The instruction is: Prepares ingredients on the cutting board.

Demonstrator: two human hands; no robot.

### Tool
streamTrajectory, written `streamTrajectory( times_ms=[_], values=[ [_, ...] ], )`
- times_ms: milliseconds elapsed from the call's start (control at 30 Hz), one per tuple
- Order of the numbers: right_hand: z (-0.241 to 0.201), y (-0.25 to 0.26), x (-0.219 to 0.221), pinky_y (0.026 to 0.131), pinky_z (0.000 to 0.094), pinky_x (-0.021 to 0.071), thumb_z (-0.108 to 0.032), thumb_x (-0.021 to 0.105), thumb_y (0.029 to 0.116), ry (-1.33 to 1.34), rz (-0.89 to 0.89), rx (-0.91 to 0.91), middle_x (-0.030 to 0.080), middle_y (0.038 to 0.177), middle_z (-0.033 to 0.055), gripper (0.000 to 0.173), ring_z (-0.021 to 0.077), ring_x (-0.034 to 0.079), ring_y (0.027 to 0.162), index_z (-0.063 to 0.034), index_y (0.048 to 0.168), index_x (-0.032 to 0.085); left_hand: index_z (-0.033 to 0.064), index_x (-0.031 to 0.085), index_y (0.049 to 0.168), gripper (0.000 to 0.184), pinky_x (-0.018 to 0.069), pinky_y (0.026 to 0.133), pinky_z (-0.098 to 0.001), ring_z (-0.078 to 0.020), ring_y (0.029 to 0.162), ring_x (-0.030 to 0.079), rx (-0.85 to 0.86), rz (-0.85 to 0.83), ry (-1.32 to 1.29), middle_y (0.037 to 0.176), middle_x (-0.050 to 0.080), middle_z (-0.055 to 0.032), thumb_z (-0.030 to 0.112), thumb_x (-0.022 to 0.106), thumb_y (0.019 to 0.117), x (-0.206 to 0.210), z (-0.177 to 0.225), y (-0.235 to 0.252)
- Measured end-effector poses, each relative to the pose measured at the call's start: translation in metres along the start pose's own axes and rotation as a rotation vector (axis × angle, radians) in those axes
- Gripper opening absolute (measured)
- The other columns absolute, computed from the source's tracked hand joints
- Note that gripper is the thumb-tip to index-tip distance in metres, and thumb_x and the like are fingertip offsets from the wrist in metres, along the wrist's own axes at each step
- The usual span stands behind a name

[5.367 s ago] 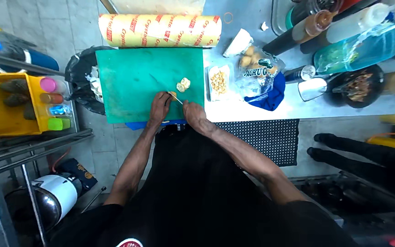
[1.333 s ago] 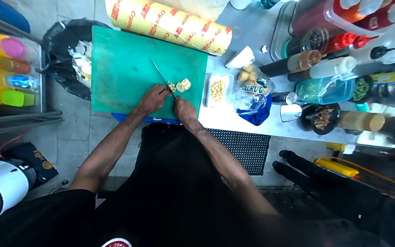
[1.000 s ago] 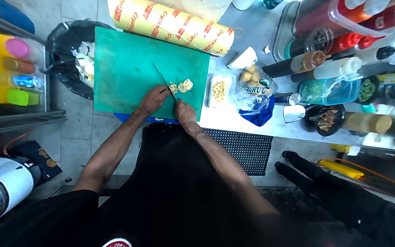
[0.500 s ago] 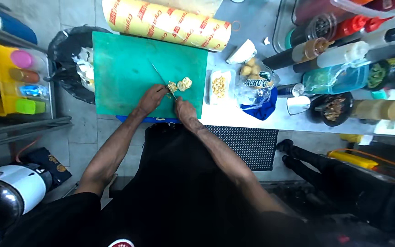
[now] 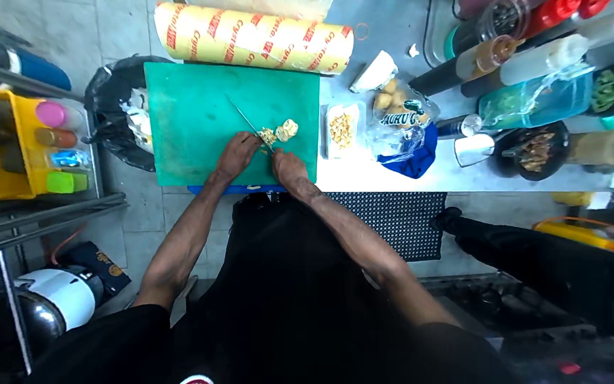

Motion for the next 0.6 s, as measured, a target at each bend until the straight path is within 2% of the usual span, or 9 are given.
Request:
streamTrajectory(
  times_ms=[100, 167, 233, 333, 500, 600],
  values=[
    [0.003, -0.028, -0.013, 0.073, 0.0548, 0.0592, -0.026, 0.045, 0.1077, -0.005, -0.077, 0.026, 0.069, 0.105, 0.0207, 0.029, 0.0388, 0.071, 0.097, -0.0048, 0.119, 0.061, 0.0005, 0.068, 0.108, 0.02, 0.0521, 0.102, -0.0415, -0.0313, 0.112, 0.066, -0.066, 0.013, -0.033, 0.114, 0.068, -0.0182, 0.014, 0.053, 0.1056, -0.009, -0.005, -0.004],
    [0.006, -0.039, -0.006, 0.072, 0.0542, 0.0597, -0.026, 0.044, 0.1077, -0.001, -0.094, 0.053, 0.069, 0.104, 0.0204, 0.028, 0.0384, 0.072, 0.095, -0.0049, 0.118, 0.06, 0.001, 0.067, 0.109, 0.019, 0.0531, 0.101, -0.0396, -0.0291, 0.11, 0.066, -0.106, 0.047, -0.042, 0.114, 0.067, -0.0171, 0.014, 0.054, 0.1052, -0.013, -0.012, -0.008],
    [0.006, -0.029, 0.012, 0.071, 0.0547, 0.0596, -0.03, 0.042, 0.1096, 0.02, -0.055, 0.066, 0.069, 0.102, 0.0211, 0.032, 0.0393, 0.072, 0.093, -0.0051, 0.12, 0.059, 0.0012, 0.066, 0.111, 0.02, 0.0528, 0.101, -0.0385, -0.0282, 0.111, 0.065, -0.125, 0.065, -0.026, 0.115, 0.067, -0.0167, 0.016, 0.053, 0.1059, -0.011, -0.017, -0.01],
    [0.002, -0.002, 0.027, 0.069, 0.0545, 0.0593, -0.032, 0.04, 0.1101, 0.024, 0.055, 0.022, 0.07, 0.095, 0.0206, 0.034, 0.0399, 0.073, 0.089, -0.0056, 0.121, 0.058, 0.0016, 0.068, 0.115, 0.025, 0.0479, 0.108, -0.0414, -0.0325, 0.12, 0.061, -0.132, 0.051, 0.0, 0.12, 0.066, -0.0185, 0.018, 0.051, 0.107, -0.002, -0.018, -0.007],
    [-0.005, 0.005, 0.005, 0.075, 0.0553, 0.0594, -0.034, 0.04, 0.1102, 0.035, -0.011, -0.014, 0.07, 0.105, 0.0207, 0.036, 0.0394, 0.072, 0.098, -0.006, 0.121, 0.06, 0.0024, 0.07, 0.109, 0.021, 0.0499, 0.104, -0.0402, -0.0307, 0.114, 0.063, -0.122, 0.072, 0.001, 0.114, 0.067, -0.0165, 0.016, 0.054, 0.1051, -0.009, -0.01, -0.004],
    [-0.003, -0.015, -0.009, 0.076, 0.0561, 0.0592, -0.032, 0.043, 0.1091, 0.019, -0.079, 0.023, 0.069, 0.109, 0.0206, 0.033, 0.0395, 0.071, 0.101, -0.0068, 0.12, 0.062, 0.0017, 0.066, 0.118, 0.024, 0.0537, 0.099, -0.0401, -0.0292, 0.111, 0.064, -0.18, 0.12, -0.003, 0.119, 0.065, -0.0177, 0.02, 0.056, 0.1048, -0.021, -0.018, -0.009]
  ],
)
Point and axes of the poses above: each hand's wrist, its own y-axis towards the middle knuckle, its own x-axis out of the palm, z = x × y, the point moved 9 cm from there along y, towards the middle knuckle
